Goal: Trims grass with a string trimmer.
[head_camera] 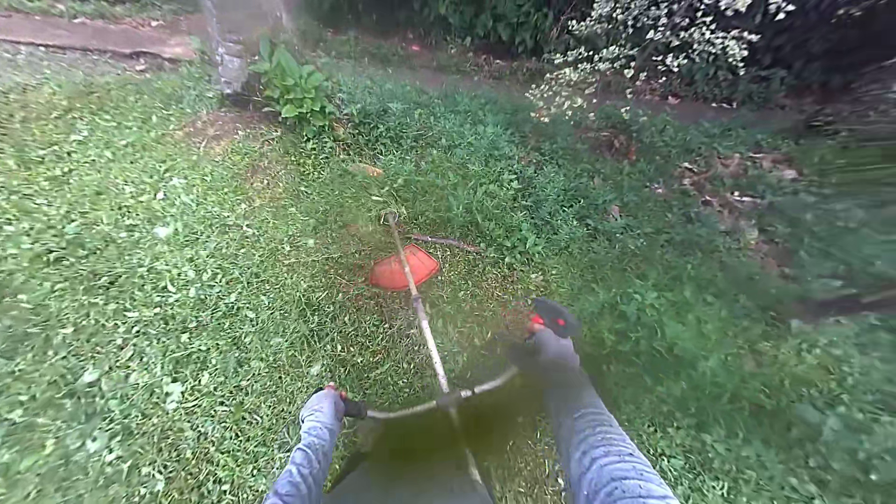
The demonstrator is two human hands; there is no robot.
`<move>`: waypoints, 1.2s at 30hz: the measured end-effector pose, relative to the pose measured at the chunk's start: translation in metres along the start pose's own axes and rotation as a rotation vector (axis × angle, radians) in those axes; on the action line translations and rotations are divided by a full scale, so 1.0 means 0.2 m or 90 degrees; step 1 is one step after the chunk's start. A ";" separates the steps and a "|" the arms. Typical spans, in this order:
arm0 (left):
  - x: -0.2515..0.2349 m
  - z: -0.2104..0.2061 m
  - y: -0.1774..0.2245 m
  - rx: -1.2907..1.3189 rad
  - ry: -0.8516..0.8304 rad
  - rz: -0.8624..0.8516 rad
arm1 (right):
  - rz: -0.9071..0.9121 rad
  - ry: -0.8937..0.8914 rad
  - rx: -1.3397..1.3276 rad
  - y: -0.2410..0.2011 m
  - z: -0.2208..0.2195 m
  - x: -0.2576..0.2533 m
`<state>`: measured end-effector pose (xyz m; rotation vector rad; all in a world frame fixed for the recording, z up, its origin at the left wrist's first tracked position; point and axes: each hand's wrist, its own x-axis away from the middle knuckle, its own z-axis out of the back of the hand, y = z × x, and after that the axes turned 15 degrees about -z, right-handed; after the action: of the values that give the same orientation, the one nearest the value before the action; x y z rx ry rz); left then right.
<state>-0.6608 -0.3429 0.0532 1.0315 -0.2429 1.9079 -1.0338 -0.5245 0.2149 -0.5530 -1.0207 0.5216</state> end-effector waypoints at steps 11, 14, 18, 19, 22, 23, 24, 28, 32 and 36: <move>-0.30 0.06 0.82 -0.085 -0.087 -0.194 | -0.097 0.209 -0.167 0.24 0.67 -0.10; -0.33 0.02 1.08 -0.107 -0.091 -0.214 | -0.066 0.266 -0.233 0.33 0.87 -0.17; -0.34 0.00 1.33 -0.100 -0.082 -0.187 | -0.094 0.275 -0.284 0.36 1.07 -0.41; -0.33 0.01 1.37 -0.118 -0.089 -0.184 | -0.087 0.269 -0.314 0.37 1.10 -0.46; -0.33 0.01 1.46 -0.169 -0.106 -0.174 | -0.071 0.255 -0.314 0.31 1.14 -0.52; -0.33 -0.01 1.48 -0.169 -0.103 -0.163 | -0.078 0.246 -0.301 0.27 1.14 -0.52; -0.33 -0.03 1.48 -0.162 -0.097 -0.149 | -0.092 0.238 -0.293 0.23 1.14 -0.53; -0.31 -0.06 1.47 -0.104 -0.075 -0.098 | -0.087 0.187 -0.257 0.23 1.17 -0.69; -0.25 -0.08 1.39 -0.016 -0.044 -0.034 | -0.091 0.149 -0.206 0.12 1.10 -0.70; -0.23 -0.08 1.27 -0.011 -0.042 -0.016 | -0.056 0.076 -0.158 0.05 1.01 -0.77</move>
<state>-0.8621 -0.5030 0.0684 1.0814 -0.2830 1.8486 -1.2808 -0.5791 0.1929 -0.7470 -0.9970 0.2812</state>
